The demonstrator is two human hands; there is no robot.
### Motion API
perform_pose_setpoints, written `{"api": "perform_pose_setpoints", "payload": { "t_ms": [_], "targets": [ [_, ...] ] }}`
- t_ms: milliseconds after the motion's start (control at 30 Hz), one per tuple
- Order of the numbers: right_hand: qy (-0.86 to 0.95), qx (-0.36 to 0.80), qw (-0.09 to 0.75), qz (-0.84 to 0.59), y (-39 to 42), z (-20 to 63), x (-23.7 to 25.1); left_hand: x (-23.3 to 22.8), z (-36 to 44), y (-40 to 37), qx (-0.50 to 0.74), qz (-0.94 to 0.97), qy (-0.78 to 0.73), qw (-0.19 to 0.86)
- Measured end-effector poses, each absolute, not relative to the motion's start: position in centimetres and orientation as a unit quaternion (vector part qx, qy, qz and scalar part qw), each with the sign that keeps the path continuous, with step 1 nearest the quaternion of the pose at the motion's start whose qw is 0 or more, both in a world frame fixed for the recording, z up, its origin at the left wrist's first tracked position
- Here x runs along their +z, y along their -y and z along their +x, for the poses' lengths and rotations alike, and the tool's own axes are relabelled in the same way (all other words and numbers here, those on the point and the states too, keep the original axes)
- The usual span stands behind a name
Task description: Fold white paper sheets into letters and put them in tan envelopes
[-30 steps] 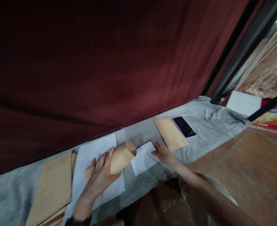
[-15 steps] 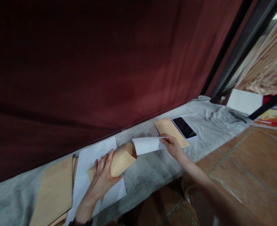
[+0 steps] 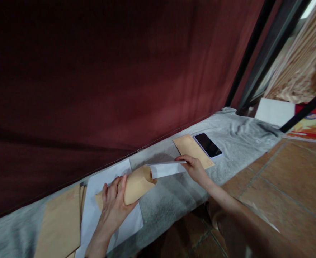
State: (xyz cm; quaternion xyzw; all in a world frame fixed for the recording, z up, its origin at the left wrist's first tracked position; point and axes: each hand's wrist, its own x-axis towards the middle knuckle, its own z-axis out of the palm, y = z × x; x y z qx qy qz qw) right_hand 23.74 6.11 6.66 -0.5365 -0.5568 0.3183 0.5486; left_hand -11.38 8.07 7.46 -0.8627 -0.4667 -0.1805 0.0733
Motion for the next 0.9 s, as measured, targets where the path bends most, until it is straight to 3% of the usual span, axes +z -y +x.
{"api": "perform_pose_setpoints", "payload": {
  "t_ms": [400, 900],
  "targets": [
    [0.627, 0.284, 0.473, -0.550, -6.4, 24.2, 6.0, 7.1, -10.6, -8.2, -0.202, -0.843, 0.467, 0.174],
    [0.678, 0.267, 0.348, -0.590, -6.8, 24.5, 6.0, 6.7, -10.2, -8.5, -0.220, -0.853, 0.451, 0.143]
  ]
}}
